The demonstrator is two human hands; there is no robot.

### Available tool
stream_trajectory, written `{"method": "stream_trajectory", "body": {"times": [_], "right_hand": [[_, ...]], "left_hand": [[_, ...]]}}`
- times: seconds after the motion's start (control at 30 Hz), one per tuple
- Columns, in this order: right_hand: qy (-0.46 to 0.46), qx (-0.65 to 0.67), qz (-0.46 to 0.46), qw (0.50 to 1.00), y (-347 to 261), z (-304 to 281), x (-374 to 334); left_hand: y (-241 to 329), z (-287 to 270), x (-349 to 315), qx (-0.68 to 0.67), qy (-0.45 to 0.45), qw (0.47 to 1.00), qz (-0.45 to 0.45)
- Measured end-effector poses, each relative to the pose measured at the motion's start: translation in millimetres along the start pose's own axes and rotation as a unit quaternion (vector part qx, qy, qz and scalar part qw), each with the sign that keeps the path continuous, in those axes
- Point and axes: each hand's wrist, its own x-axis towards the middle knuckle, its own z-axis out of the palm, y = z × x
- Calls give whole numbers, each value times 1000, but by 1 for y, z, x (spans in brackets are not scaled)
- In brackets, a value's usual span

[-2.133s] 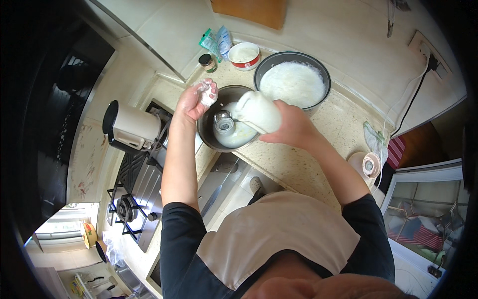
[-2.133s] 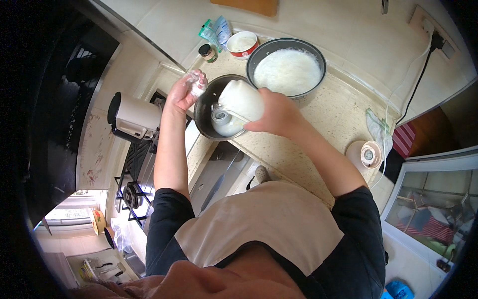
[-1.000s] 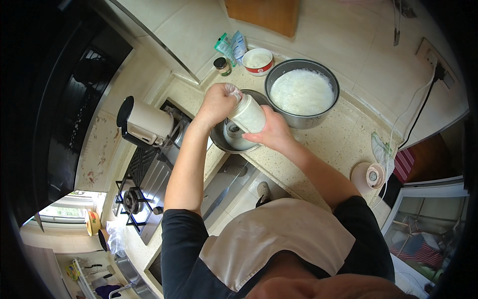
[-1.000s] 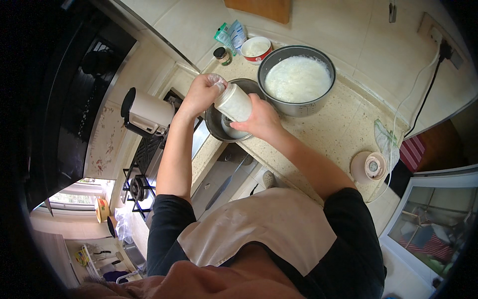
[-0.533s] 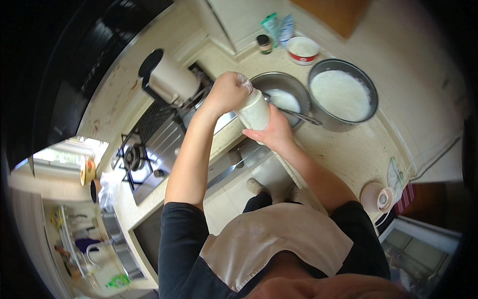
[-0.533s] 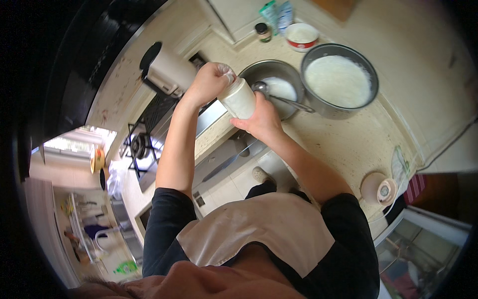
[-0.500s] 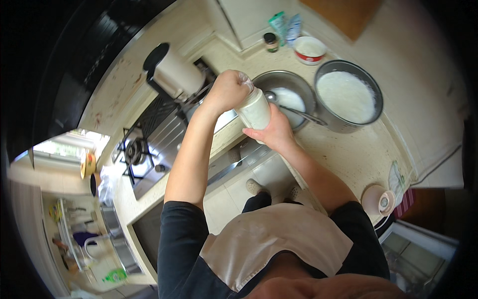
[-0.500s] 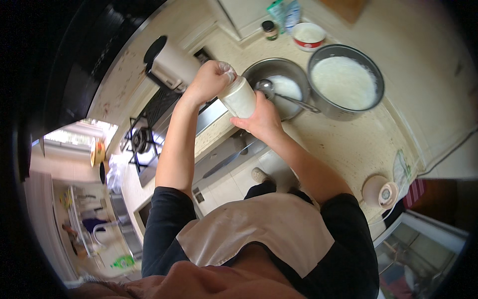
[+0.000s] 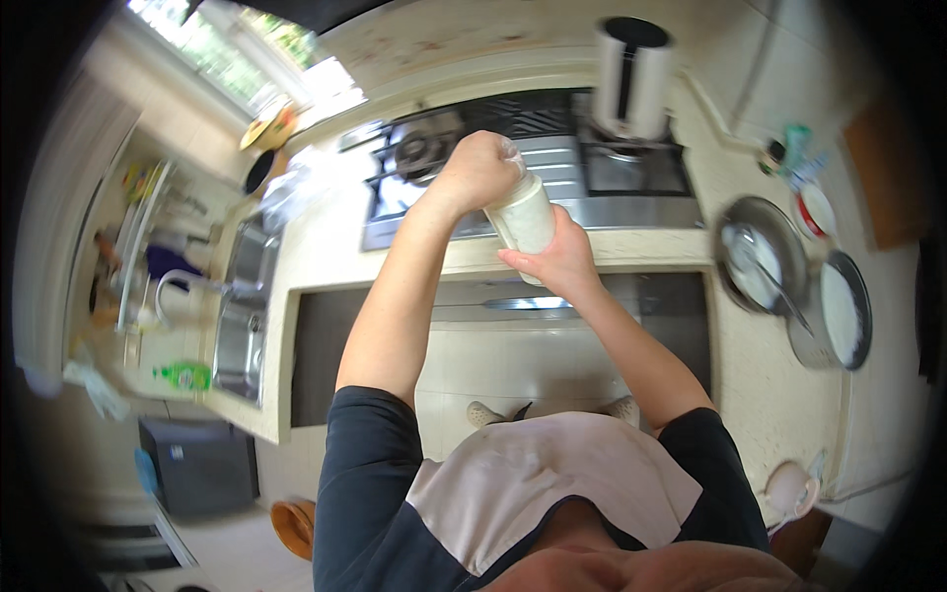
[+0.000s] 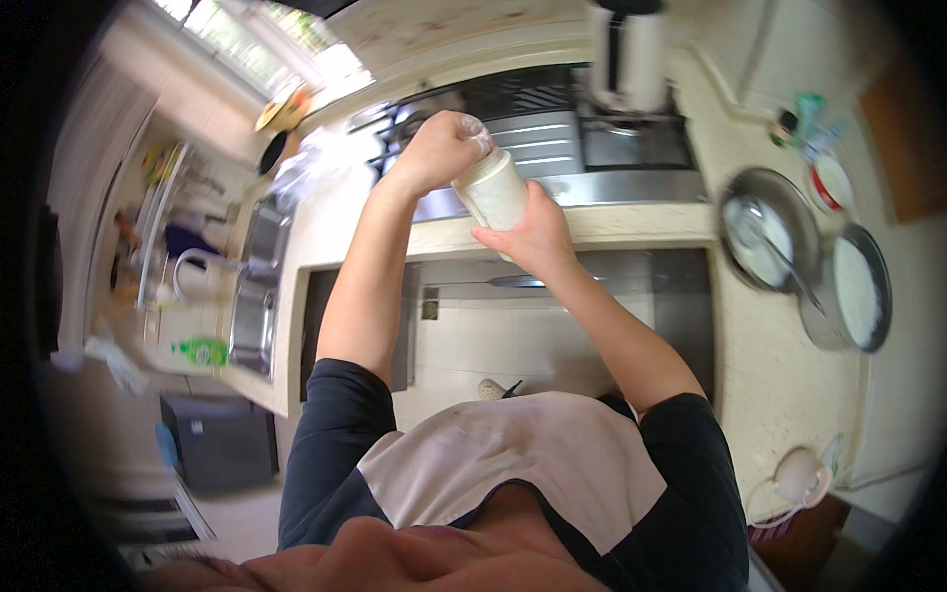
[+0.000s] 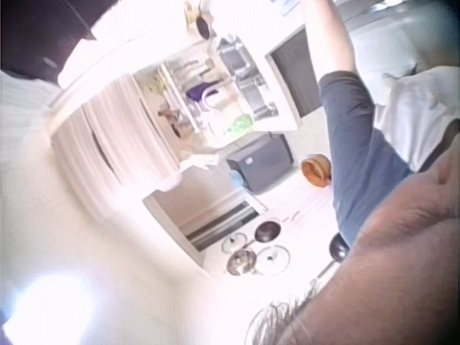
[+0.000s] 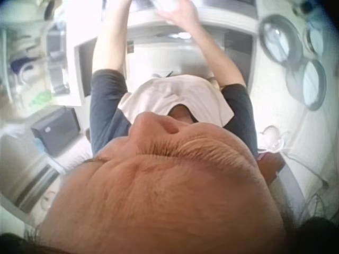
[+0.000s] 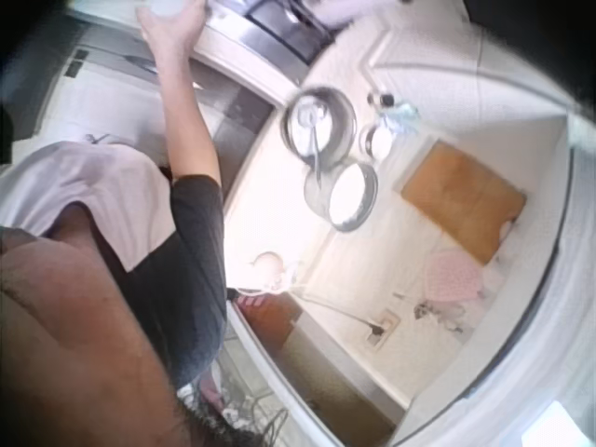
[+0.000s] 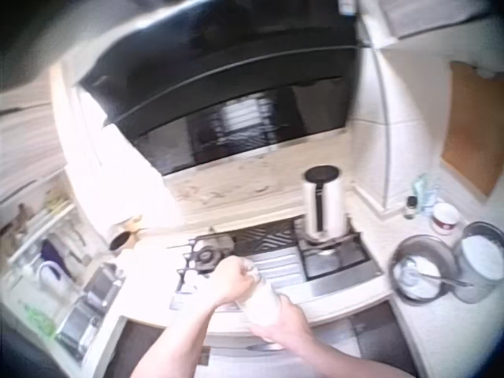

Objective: The person blends a mixture in a blender jar, pours it into a bowl, and cleans the jar under a faucet in a sink. They then spoon ingredients from a container into the bowl using a spoon.

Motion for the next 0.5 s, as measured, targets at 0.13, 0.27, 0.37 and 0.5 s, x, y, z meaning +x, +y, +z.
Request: {"method": "stream_trajectory", "body": {"times": [0.13, 0.27, 0.37, 0.5], "right_hand": [[-60, 14, -67, 996, -31, 138, 3], [-170, 27, -67, 983, -76, 275, -8], [-253, 57, -109, 960, -79, 370, -16], [-345, 60, -170, 921, -110, 461, -27]], "left_hand": [[-91, -85, -80, 34, 76, 995, -60], [-182, -163, -169, 67, 128, 979, -147], [-250, -203, -239, 89, 171, 956, -222], [-315, -245, -314, 75, 234, 922, -299]]}}
